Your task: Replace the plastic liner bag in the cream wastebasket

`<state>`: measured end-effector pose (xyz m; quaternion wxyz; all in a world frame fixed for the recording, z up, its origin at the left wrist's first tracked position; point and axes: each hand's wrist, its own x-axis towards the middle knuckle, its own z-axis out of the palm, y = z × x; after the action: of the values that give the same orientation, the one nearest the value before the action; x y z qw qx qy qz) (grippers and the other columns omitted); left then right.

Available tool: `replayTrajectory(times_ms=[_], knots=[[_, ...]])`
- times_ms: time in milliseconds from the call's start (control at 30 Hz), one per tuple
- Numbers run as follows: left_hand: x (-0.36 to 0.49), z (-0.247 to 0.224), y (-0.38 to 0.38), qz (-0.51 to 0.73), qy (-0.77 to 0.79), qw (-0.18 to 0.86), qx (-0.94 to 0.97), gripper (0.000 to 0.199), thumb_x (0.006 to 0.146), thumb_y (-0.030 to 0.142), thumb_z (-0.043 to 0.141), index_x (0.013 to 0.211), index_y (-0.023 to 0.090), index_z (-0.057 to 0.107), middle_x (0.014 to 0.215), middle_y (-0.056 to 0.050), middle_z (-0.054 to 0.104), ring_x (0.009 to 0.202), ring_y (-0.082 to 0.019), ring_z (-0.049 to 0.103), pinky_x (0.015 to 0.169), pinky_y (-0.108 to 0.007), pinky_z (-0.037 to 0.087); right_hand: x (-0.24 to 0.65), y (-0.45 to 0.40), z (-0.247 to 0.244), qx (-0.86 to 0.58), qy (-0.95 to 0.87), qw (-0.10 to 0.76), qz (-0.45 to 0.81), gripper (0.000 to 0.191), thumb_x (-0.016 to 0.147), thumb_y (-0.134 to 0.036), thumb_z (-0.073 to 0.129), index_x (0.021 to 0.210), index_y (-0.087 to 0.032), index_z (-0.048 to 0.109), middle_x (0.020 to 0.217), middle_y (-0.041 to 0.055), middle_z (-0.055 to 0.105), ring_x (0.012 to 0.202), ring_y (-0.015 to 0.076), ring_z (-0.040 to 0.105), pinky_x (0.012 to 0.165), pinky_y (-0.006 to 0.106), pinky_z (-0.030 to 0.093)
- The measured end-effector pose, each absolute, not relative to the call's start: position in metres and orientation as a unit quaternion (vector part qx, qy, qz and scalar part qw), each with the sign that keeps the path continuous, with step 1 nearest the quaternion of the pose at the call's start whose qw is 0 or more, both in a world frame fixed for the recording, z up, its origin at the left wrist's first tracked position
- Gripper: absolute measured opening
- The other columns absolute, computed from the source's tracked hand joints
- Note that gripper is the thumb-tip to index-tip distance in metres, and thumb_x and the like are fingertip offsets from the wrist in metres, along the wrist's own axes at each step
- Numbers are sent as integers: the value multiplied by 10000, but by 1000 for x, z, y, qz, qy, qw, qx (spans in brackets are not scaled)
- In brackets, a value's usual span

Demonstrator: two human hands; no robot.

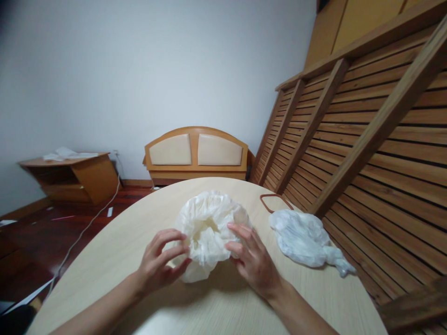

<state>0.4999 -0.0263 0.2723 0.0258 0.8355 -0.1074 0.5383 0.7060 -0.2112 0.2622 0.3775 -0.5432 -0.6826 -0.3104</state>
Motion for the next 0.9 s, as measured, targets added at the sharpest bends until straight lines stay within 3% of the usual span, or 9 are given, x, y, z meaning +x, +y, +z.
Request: replayTrajectory(times_ms=[200,300,400,567,900], knots=[[497,274,-30,546,21,203,813,349,894,154,572,1235,222,542,1234,-130,562,1101,-221,586,742,-283,580,703,-211,265,-520,-703,352,-335,249,864,-26,544,998,-222,619,1284,107,582,1200,248,580,984,472,552],[498,275,-30,535,101,291,786,346,958,224,535,1303,253,517,1325,-114,541,1074,-191,600,747,-268,575,700,-211,268,-503,-716,340,-345,196,904,-62,546,991,-211,639,1273,113,582,1199,239,579,1012,458,535],[498,274,-27,512,140,340,776,307,1001,270,477,1299,259,551,1286,-93,591,1044,-178,618,760,-269,568,697,-212,271,-492,-723,336,-351,158,942,-106,536,966,-214,648,1253,103,595,1189,214,585,1032,428,525],[500,275,-22,489,154,347,785,245,994,277,481,1162,227,652,1186,-85,650,1039,-182,635,716,-240,556,697,-214,271,-495,-724,329,-349,167,942,-111,549,954,-233,662,1274,91,619,1207,204,588,1026,422,524],[499,277,-13,482,204,305,795,137,891,221,537,953,192,656,879,-27,683,736,-140,625,536,-196,492,701,-215,264,-498,-731,333,-325,200,897,-70,547,969,-228,646,1365,133,578,1211,249,581,943,418,549]])
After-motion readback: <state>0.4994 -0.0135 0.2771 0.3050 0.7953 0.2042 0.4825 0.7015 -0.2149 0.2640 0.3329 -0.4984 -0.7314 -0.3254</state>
